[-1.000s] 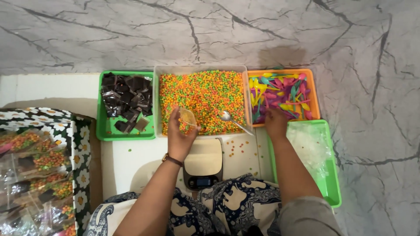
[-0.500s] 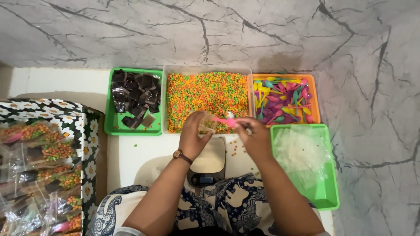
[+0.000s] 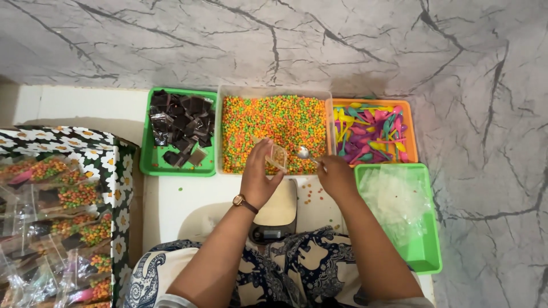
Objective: Manually portioning sprinkles into small plastic bags, weighing them on a scale, and sealing them.
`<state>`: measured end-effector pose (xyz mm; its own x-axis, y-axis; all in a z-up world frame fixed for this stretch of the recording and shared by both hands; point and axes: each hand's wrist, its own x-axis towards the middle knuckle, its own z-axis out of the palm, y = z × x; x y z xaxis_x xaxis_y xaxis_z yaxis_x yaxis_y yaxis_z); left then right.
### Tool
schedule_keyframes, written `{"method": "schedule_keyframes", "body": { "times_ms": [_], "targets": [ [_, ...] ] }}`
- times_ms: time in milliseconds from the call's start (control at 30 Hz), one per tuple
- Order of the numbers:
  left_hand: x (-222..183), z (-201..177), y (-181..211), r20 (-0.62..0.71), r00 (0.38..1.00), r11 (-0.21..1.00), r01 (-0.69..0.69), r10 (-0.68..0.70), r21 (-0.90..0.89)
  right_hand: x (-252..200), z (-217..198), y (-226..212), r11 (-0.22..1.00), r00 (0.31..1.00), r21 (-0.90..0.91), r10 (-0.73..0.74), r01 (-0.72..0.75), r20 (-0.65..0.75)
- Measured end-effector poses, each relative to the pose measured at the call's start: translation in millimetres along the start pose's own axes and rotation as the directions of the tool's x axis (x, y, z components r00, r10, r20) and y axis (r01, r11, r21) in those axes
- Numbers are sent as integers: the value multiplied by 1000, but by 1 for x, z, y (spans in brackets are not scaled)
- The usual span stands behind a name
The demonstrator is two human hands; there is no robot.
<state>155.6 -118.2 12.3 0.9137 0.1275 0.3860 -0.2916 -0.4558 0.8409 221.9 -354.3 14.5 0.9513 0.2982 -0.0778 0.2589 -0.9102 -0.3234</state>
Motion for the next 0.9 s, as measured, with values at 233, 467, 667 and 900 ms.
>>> {"method": "schedule_keyframes", "body": {
  "times_ms": [233, 467, 667, 900],
  "targets": [
    [2, 5, 9, 38, 988, 988, -151, 150, 24, 21, 64, 69, 932, 979, -357, 15, 60, 204],
    [0, 10, 26, 70, 957, 958, -285, 283, 22, 37, 64, 67, 931, 962, -364, 77, 25, 261],
    [27, -35, 38, -122, 969, 974, -204, 216, 101, 41, 29, 31, 979, 948, -202, 103, -42, 301],
    [34, -97, 41, -359, 930, 978, -6, 82, 209, 38, 66, -57, 916, 941, 376, 3, -139, 339]
  ]
}}
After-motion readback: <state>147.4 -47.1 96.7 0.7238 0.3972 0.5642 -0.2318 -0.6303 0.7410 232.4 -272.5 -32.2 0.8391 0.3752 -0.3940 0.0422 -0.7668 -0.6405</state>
